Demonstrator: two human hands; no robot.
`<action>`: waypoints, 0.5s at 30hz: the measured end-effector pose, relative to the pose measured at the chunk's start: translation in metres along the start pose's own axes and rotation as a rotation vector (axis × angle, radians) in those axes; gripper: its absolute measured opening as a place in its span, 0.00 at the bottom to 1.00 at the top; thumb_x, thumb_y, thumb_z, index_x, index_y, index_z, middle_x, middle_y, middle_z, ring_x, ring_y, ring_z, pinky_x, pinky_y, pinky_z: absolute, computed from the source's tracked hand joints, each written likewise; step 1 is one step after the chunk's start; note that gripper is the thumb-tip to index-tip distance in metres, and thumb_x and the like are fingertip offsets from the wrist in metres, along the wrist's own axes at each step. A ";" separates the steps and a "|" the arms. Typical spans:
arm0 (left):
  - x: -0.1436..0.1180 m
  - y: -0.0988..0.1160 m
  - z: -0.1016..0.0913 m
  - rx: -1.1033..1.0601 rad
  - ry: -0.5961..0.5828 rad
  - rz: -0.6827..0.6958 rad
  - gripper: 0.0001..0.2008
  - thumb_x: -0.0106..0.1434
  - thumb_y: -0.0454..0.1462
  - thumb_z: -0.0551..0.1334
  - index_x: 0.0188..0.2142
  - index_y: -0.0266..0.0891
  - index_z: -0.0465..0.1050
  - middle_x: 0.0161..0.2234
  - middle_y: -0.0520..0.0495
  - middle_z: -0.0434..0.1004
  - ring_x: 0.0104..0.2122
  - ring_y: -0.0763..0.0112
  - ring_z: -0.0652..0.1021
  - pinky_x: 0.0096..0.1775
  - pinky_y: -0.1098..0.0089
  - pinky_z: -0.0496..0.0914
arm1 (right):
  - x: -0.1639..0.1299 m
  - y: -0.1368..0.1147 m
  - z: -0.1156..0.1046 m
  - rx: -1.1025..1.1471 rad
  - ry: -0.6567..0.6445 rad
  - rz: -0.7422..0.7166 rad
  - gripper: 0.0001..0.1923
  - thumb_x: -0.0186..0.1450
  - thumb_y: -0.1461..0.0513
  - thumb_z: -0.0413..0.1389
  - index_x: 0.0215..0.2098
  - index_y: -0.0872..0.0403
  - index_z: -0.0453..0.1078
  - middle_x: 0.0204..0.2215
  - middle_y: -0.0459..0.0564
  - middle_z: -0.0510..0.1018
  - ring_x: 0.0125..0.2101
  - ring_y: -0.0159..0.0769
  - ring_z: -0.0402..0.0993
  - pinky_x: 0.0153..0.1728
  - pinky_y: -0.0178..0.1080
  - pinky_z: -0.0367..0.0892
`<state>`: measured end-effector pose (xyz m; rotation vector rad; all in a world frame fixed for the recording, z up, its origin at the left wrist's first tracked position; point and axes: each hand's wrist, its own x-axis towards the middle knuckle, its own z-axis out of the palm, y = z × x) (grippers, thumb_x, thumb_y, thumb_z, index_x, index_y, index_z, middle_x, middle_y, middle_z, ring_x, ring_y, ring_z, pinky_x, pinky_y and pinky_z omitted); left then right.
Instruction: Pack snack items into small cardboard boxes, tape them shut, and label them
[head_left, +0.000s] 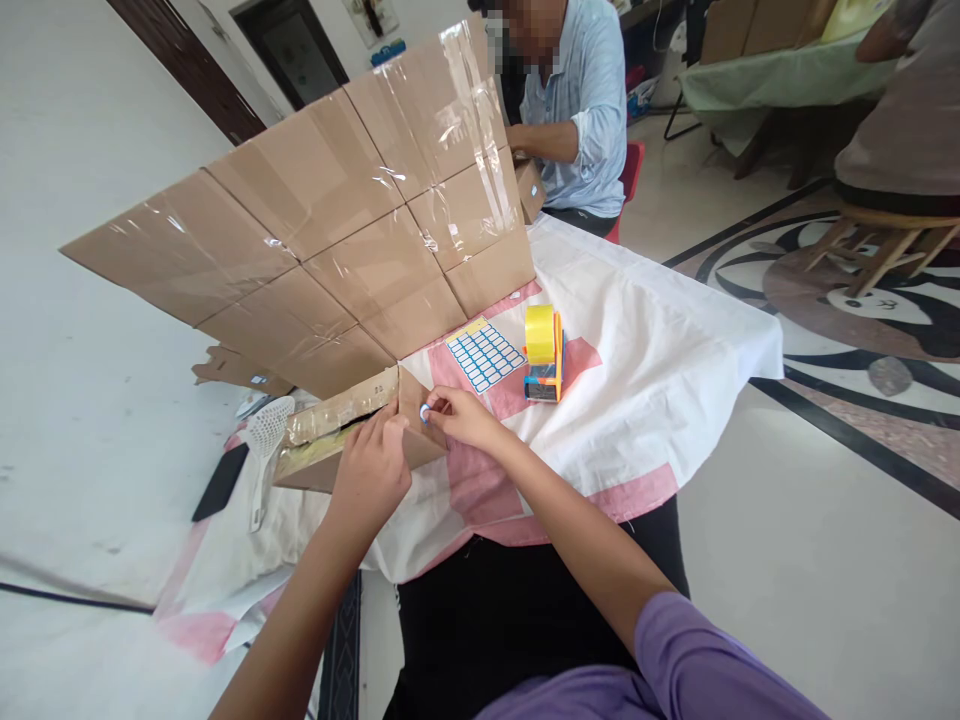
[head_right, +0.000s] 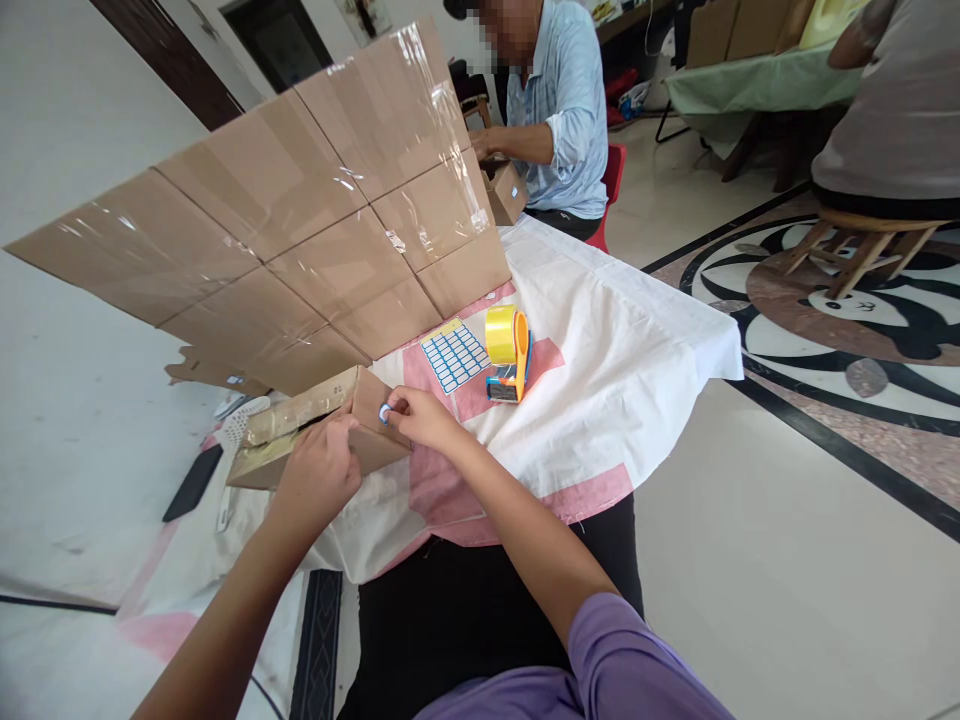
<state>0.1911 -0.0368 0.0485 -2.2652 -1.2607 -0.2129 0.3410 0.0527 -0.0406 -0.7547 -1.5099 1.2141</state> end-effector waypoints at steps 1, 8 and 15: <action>0.000 0.000 0.000 -0.003 -0.006 -0.006 0.18 0.58 0.24 0.53 0.48 0.31 0.66 0.56 0.25 0.73 0.54 0.46 0.77 0.50 0.55 0.69 | -0.001 -0.001 -0.001 0.000 -0.001 0.006 0.04 0.61 0.62 0.58 0.31 0.53 0.67 0.26 0.41 0.72 0.27 0.31 0.67 0.32 0.34 0.63; -0.001 0.001 0.000 -0.017 -0.023 -0.025 0.18 0.58 0.24 0.53 0.48 0.31 0.67 0.57 0.26 0.73 0.55 0.46 0.76 0.51 0.54 0.69 | -0.001 -0.001 -0.003 -0.010 0.003 0.044 0.09 0.60 0.61 0.61 0.37 0.53 0.67 0.27 0.41 0.71 0.28 0.31 0.67 0.32 0.34 0.63; -0.002 0.003 0.000 0.010 0.024 0.000 0.19 0.58 0.24 0.53 0.49 0.30 0.67 0.56 0.27 0.74 0.52 0.46 0.77 0.50 0.54 0.69 | -0.002 0.002 -0.007 -0.030 0.012 0.094 0.27 0.58 0.65 0.59 0.56 0.53 0.64 0.40 0.47 0.74 0.35 0.35 0.73 0.36 0.38 0.68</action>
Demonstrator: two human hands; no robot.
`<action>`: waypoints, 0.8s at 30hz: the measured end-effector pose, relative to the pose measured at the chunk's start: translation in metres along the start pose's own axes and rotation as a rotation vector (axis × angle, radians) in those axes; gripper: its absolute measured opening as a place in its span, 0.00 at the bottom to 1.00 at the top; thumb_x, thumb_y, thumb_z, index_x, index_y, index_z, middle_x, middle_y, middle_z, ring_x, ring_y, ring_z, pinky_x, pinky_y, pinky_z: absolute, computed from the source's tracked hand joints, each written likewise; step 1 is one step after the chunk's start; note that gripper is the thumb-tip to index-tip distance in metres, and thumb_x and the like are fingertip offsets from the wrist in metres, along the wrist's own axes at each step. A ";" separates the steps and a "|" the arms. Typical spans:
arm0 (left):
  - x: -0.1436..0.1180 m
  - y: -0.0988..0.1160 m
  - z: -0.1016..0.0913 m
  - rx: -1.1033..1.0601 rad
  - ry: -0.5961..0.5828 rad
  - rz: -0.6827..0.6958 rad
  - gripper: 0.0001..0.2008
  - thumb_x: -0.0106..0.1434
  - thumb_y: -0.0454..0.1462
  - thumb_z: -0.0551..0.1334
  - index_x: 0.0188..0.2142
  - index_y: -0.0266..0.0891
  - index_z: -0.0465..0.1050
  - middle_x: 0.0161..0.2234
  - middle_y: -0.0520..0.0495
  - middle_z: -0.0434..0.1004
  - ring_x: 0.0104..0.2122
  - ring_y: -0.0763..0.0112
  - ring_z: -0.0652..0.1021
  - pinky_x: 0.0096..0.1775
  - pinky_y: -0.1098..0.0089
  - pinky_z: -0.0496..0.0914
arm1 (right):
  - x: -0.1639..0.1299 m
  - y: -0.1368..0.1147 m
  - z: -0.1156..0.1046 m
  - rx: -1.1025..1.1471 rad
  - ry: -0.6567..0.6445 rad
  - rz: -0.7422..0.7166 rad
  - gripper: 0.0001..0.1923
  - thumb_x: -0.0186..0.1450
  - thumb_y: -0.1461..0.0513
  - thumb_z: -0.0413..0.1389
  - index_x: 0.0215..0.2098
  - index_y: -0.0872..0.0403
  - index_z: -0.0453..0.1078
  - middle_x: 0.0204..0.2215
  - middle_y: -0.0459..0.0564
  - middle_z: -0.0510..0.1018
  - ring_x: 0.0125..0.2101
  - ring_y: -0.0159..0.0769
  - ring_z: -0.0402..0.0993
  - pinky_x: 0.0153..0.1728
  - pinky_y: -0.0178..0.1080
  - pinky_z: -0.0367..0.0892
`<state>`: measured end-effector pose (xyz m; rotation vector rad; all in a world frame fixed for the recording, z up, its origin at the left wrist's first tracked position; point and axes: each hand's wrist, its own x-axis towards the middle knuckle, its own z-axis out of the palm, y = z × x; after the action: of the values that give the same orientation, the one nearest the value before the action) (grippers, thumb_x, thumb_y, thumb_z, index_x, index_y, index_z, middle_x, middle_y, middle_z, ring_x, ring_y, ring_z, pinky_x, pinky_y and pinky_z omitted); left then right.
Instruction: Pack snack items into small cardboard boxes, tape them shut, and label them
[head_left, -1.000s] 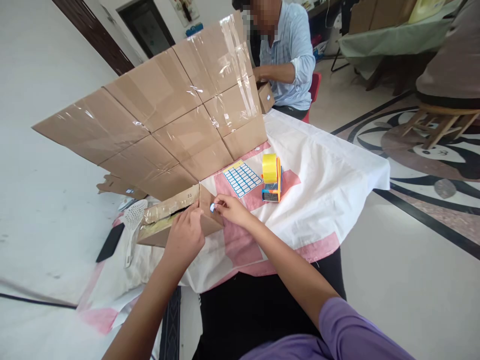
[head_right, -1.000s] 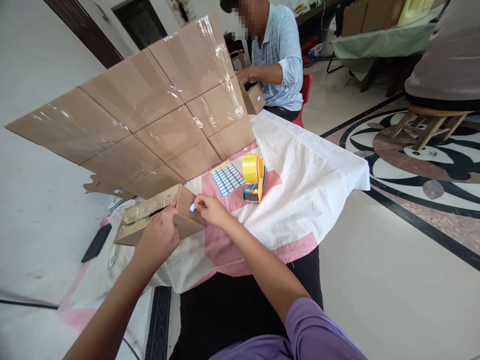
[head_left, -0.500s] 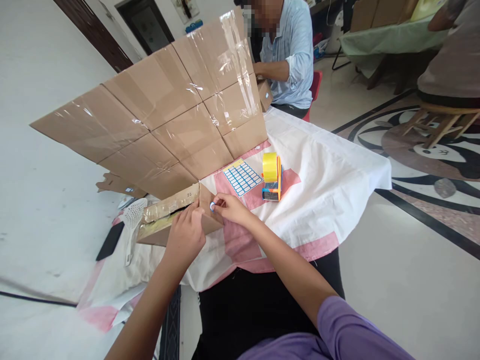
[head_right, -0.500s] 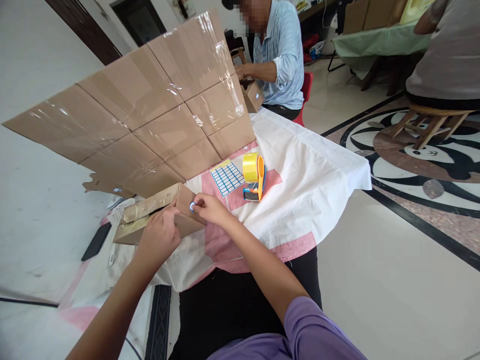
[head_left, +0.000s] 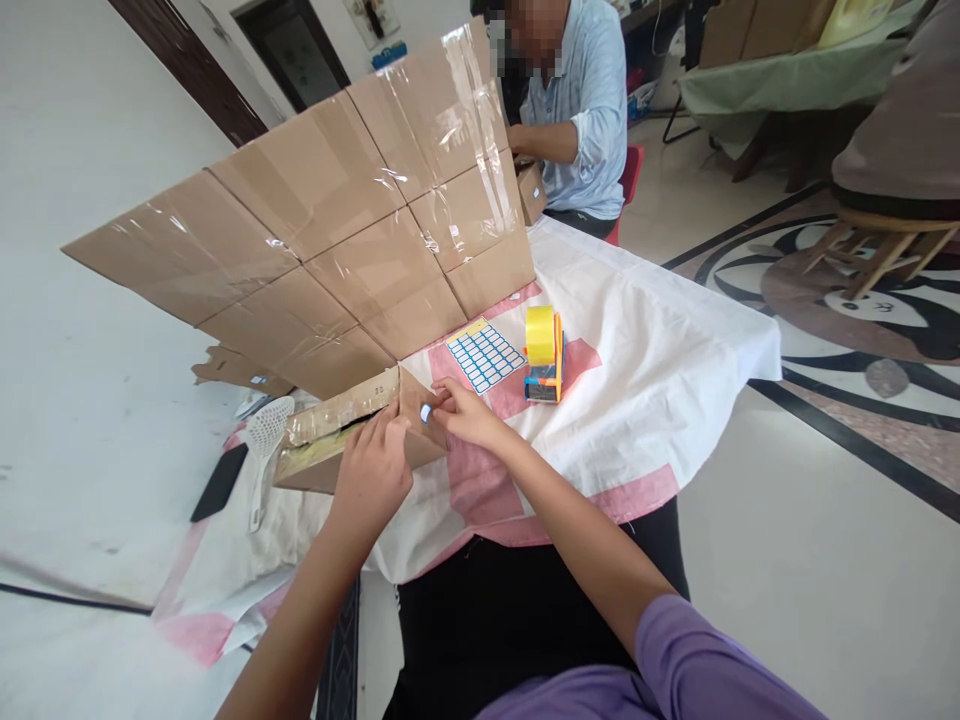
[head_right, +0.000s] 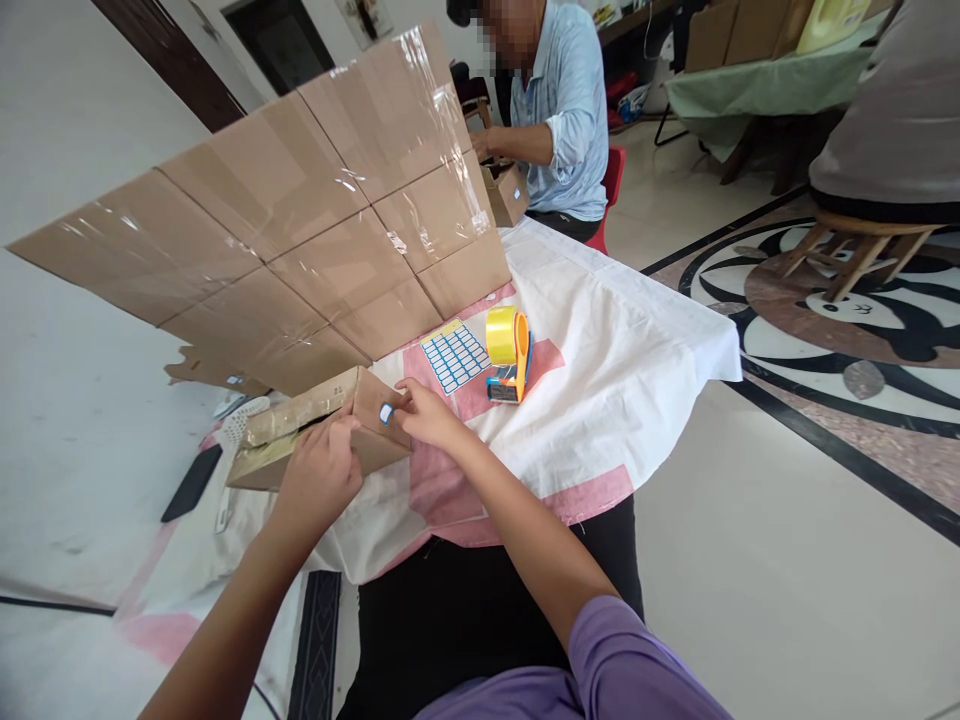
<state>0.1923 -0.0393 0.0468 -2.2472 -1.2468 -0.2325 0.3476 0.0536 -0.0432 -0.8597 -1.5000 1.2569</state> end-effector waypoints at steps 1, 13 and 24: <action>0.000 0.000 0.001 -0.004 0.010 0.000 0.19 0.58 0.24 0.54 0.49 0.31 0.66 0.56 0.27 0.74 0.52 0.46 0.78 0.50 0.54 0.69 | -0.002 -0.002 -0.001 -0.002 -0.013 -0.002 0.33 0.56 0.66 0.60 0.60 0.53 0.62 0.45 0.50 0.74 0.37 0.36 0.73 0.38 0.38 0.69; -0.017 -0.021 0.011 -0.146 0.087 0.027 0.21 0.57 0.22 0.52 0.49 0.35 0.61 0.52 0.31 0.75 0.54 0.52 0.77 0.53 0.55 0.70 | -0.014 -0.004 -0.003 -0.161 -0.303 -0.155 0.76 0.48 0.53 0.73 0.74 0.48 0.21 0.70 0.62 0.47 0.66 0.51 0.55 0.62 0.48 0.59; -0.036 -0.027 0.008 -0.355 0.537 -0.194 0.18 0.59 0.26 0.62 0.44 0.44 0.58 0.55 0.34 0.71 0.60 0.49 0.70 0.58 0.42 0.67 | -0.026 -0.034 -0.014 -0.237 0.033 -0.162 0.72 0.45 0.51 0.73 0.75 0.51 0.35 0.71 0.61 0.50 0.71 0.56 0.45 0.68 0.54 0.50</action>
<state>0.1491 -0.0501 0.0357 -2.1220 -1.1824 -1.1261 0.3700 0.0262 -0.0155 -0.8867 -1.6788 0.9559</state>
